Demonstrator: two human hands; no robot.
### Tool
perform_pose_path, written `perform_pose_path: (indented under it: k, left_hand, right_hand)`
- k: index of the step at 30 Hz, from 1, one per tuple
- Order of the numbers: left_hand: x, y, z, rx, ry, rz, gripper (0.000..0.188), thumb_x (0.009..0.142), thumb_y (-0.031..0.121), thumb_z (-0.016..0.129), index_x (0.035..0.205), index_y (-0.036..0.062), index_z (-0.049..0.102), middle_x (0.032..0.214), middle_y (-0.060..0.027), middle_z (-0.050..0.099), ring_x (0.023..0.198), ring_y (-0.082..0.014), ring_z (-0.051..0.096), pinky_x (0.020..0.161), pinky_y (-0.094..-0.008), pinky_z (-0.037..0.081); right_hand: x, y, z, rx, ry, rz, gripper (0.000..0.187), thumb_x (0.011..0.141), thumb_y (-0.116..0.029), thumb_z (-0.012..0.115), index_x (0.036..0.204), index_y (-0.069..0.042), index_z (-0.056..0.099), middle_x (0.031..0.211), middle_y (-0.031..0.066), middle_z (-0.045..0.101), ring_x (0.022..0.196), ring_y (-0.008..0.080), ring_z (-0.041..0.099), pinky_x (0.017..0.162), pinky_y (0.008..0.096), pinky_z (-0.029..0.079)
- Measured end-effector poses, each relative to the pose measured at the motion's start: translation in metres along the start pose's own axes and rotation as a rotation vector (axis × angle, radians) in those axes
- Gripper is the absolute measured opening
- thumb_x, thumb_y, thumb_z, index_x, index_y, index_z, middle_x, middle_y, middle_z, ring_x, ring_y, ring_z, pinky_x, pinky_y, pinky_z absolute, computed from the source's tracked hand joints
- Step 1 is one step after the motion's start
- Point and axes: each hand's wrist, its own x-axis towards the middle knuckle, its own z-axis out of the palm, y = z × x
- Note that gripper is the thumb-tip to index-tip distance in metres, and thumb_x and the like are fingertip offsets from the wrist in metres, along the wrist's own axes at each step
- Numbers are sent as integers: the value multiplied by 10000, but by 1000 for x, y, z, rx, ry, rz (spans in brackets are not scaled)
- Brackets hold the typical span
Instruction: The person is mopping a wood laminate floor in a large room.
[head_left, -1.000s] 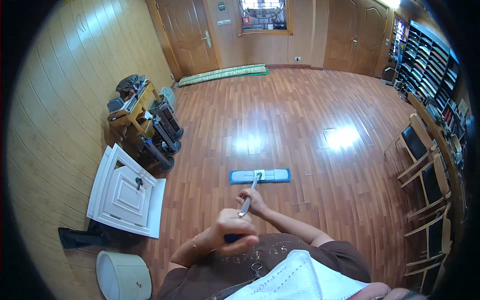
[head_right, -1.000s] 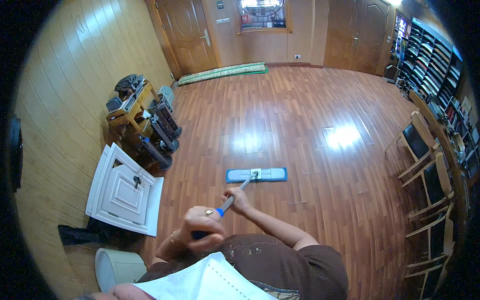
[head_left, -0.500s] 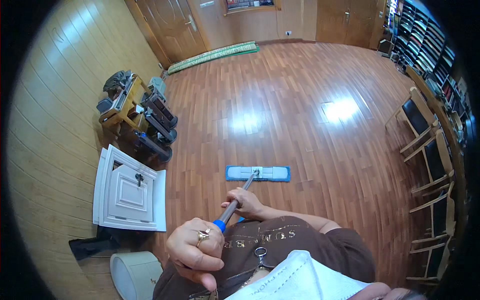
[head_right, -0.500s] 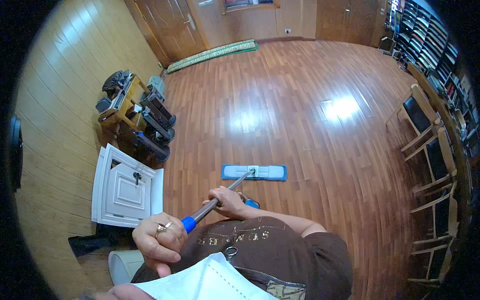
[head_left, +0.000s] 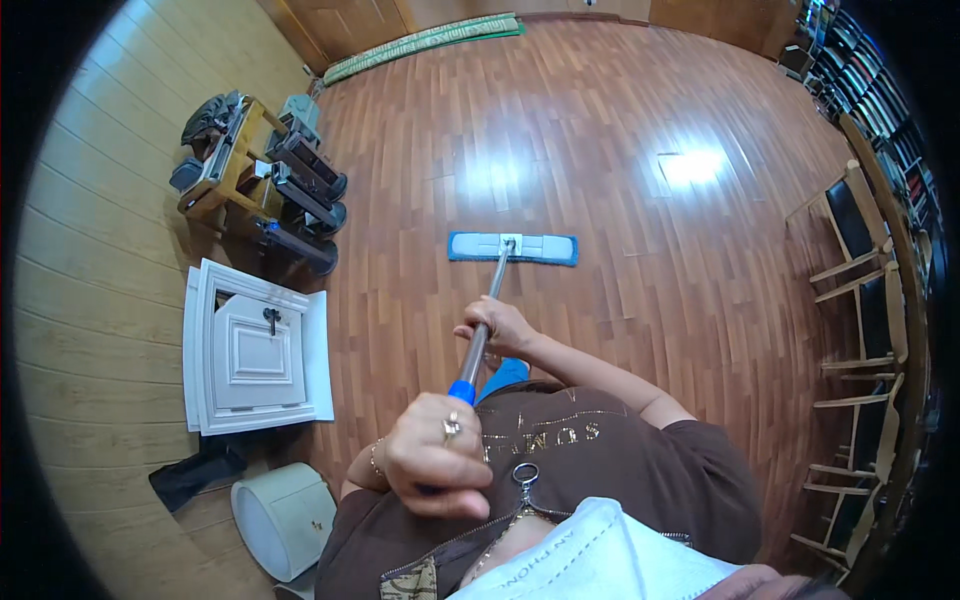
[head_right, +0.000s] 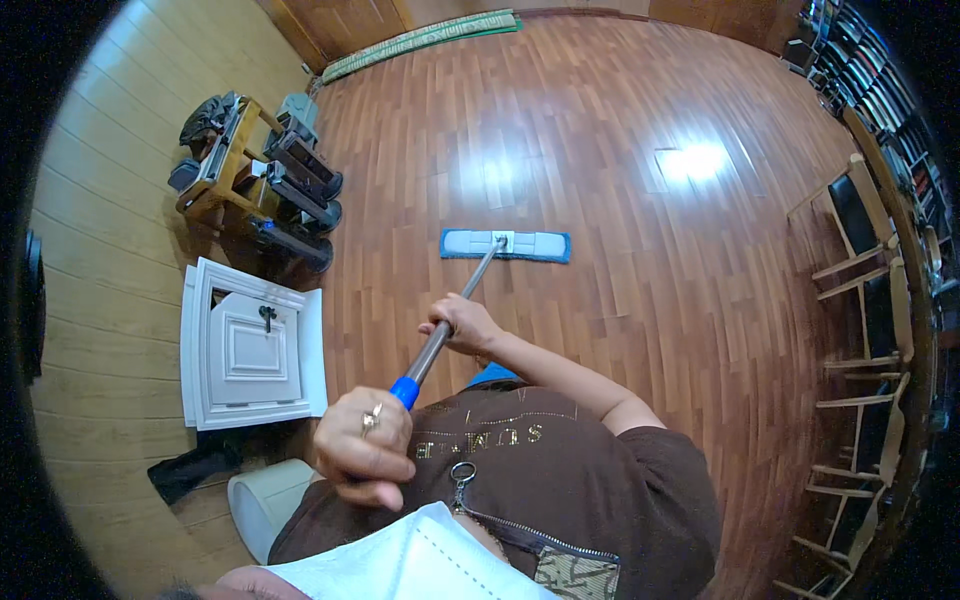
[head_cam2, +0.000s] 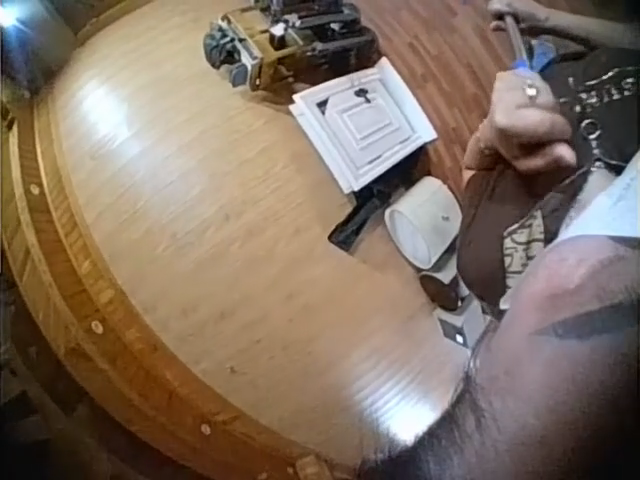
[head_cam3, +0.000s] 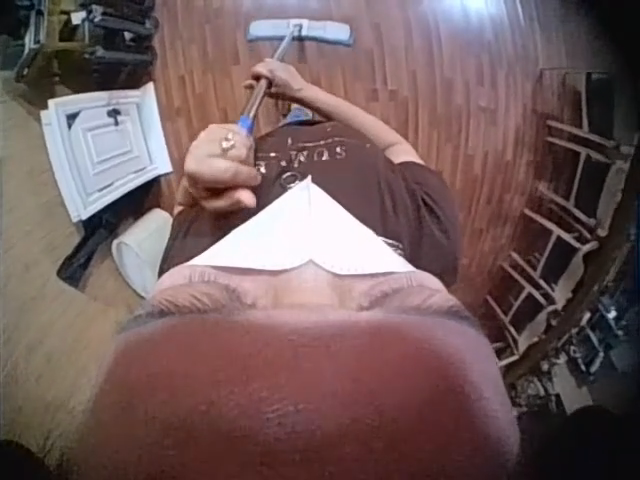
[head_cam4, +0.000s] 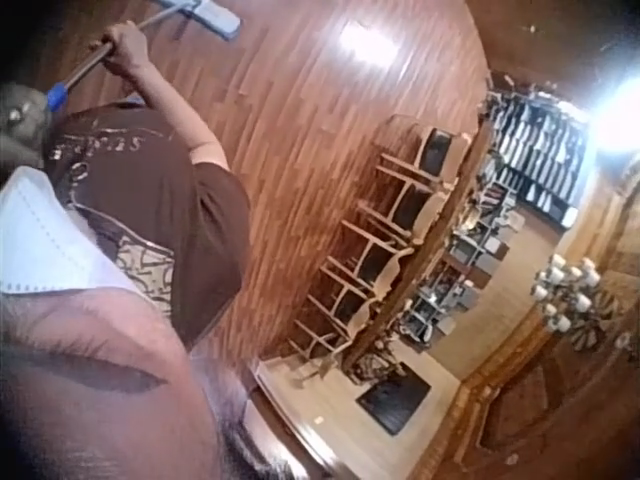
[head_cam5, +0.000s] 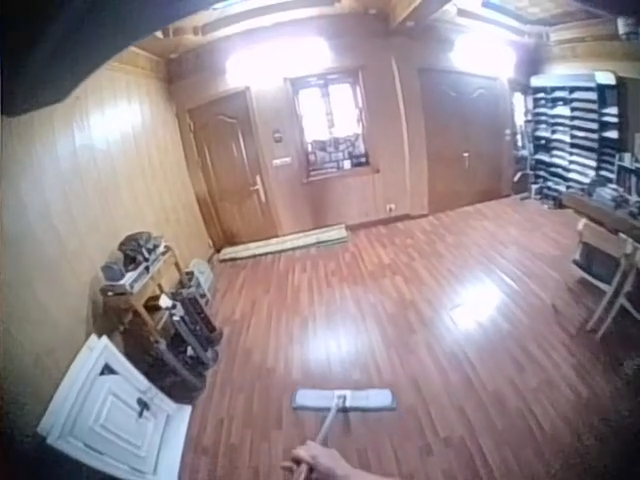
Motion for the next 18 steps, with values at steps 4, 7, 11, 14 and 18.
perform_pose_path:
  k: [4,7,11,14,18]
  left_hand:
    - [3,-60,-38,122,186,-94,176,718,193,714,691,47,621,573,-52,547,486,-204,535,468,-324,392]
    - [16,-104,-62,249,247,-158,187,729,220,679,704,47,613,587,-66,546,504,-212,529,485,-326,398]
    - [33,-159,-83,318,230,-157,234,761,259,671,711,42,599,595,-70,537,526,-229,527,502,-335,397]
    - [42,-178,-99,288,147,-137,228,766,258,673,718,49,597,610,-77,546,542,-245,534,526,-343,407]
    - [58,-159,-134,248,-11,-114,235,774,274,679,725,59,599,609,-77,538,548,-257,546,520,-356,400]
  right_hand:
    - [60,66,-8,-1,48,-34,321,821,-322,674,672,-68,548,698,119,575,736,341,563,651,454,448]
    - [102,117,-16,5,114,-49,305,782,-264,715,648,-57,534,674,133,559,716,353,551,649,445,439]
    - [137,164,-38,-31,130,13,292,751,-208,740,628,-59,522,666,139,562,693,339,548,632,433,439]
    - [148,183,-47,-14,216,-37,277,724,-175,748,615,-52,525,644,159,554,658,360,534,600,430,429]
    - [159,164,-48,7,286,-60,279,732,-179,749,617,-49,529,643,150,561,672,358,539,606,425,435]
